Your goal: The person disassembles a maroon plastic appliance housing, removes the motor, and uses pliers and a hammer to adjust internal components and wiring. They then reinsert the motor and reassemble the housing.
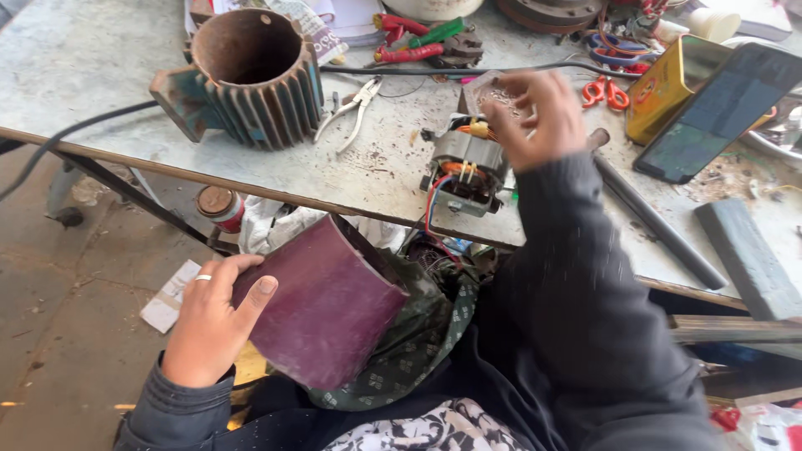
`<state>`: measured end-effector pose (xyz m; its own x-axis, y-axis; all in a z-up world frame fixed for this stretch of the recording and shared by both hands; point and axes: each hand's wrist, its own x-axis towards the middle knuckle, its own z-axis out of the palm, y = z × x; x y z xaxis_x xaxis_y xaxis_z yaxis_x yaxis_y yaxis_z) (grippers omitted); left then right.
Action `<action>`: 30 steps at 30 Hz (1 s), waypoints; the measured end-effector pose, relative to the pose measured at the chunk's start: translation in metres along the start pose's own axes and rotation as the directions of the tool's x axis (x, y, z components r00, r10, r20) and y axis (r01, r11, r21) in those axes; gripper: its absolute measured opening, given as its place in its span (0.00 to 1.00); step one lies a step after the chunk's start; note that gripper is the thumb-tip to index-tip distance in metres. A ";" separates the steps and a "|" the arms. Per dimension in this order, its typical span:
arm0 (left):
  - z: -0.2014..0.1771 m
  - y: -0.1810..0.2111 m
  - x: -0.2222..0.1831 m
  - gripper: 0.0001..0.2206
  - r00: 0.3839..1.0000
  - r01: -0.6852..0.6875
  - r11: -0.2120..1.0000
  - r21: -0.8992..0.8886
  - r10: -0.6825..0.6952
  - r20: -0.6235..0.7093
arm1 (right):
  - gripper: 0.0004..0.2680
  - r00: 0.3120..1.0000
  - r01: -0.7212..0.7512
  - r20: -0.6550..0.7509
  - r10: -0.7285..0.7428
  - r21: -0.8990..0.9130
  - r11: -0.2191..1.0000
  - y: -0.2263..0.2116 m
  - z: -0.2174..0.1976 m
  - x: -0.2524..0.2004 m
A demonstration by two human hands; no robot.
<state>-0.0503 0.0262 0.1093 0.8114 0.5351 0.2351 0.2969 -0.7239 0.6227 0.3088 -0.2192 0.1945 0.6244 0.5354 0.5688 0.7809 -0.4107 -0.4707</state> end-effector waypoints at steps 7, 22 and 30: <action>0.003 0.044 0.006 0.17 0.995 -0.104 0.967 -0.233 0.098 -0.037 | 0.16 0.998 0.030 -0.051 -0.027 0.053 0.998 0.005 -0.018 -0.080; -0.003 0.057 -0.001 0.35 0.908 -0.385 0.907 -0.172 0.405 0.104 | 0.25 0.903 -0.268 0.403 0.149 0.258 0.928 -0.003 0.012 -0.227; 0.002 0.051 -0.032 0.21 0.963 -0.225 0.968 -0.111 0.204 -0.174 | 0.40 0.907 -0.111 0.402 -0.123 0.511 0.852 -0.035 0.059 -0.261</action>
<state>-0.0600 -0.0286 0.1324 0.7547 0.4437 0.4832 0.0494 -0.7729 0.6325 0.1177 -0.3015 0.0227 0.4626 0.8333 0.3026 0.5868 -0.0319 -0.8091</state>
